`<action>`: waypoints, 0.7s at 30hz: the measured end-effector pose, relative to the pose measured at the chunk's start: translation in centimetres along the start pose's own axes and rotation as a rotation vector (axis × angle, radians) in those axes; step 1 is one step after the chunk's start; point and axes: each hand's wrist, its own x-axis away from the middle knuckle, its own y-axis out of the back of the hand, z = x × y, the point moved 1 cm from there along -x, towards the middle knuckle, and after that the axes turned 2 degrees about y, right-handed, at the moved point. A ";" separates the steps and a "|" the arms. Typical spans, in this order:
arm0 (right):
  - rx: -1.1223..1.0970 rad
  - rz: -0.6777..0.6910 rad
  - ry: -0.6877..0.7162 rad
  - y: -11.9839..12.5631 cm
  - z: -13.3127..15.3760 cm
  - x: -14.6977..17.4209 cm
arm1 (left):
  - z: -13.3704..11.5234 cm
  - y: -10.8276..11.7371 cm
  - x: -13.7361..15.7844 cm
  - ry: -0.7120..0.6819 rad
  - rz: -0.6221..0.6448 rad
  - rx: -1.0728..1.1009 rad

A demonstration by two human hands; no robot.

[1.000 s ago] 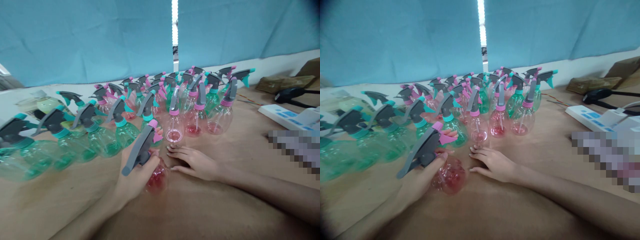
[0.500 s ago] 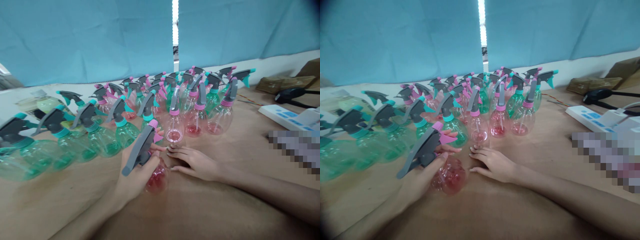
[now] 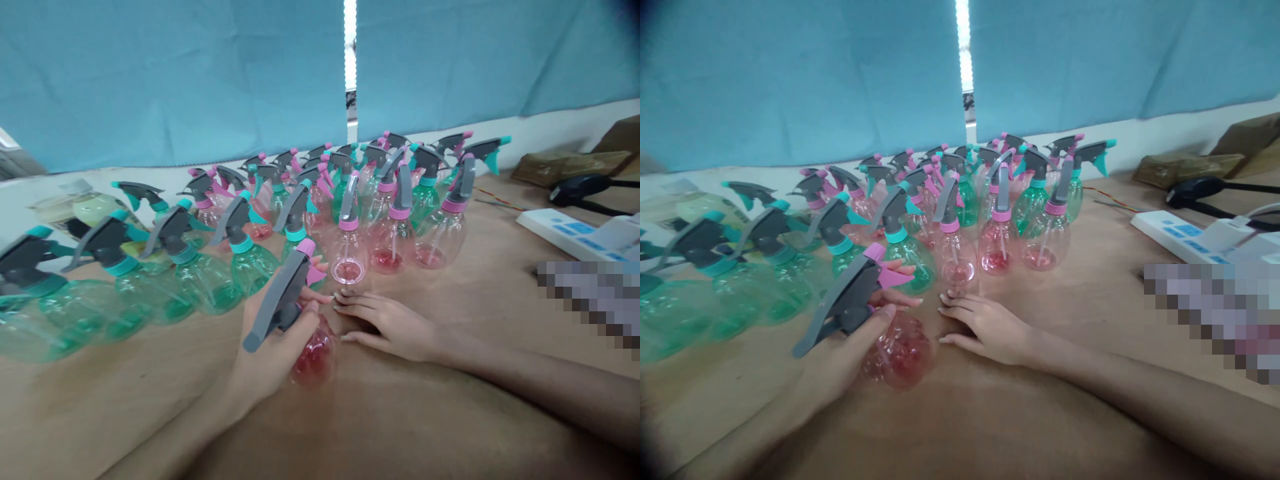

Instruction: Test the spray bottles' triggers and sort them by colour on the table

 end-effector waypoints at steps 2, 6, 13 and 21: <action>0.012 0.003 0.004 0.0 0.0 0.0 | 0.2 0.0 0.0 -0.024 -0.004 -0.007; 0.036 0.010 0.009 -0.1 -0.1 0.0 | 0.4 0.0 -0.1 -0.045 0.002 0.006; 0.048 0.016 0.003 -0.1 -0.1 0.0 | 0.4 0.0 -0.1 -0.015 0.008 0.019; 0.023 0.004 -0.001 -0.1 -0.1 0.0 | 0.2 0.3 -0.1 -0.022 0.062 0.052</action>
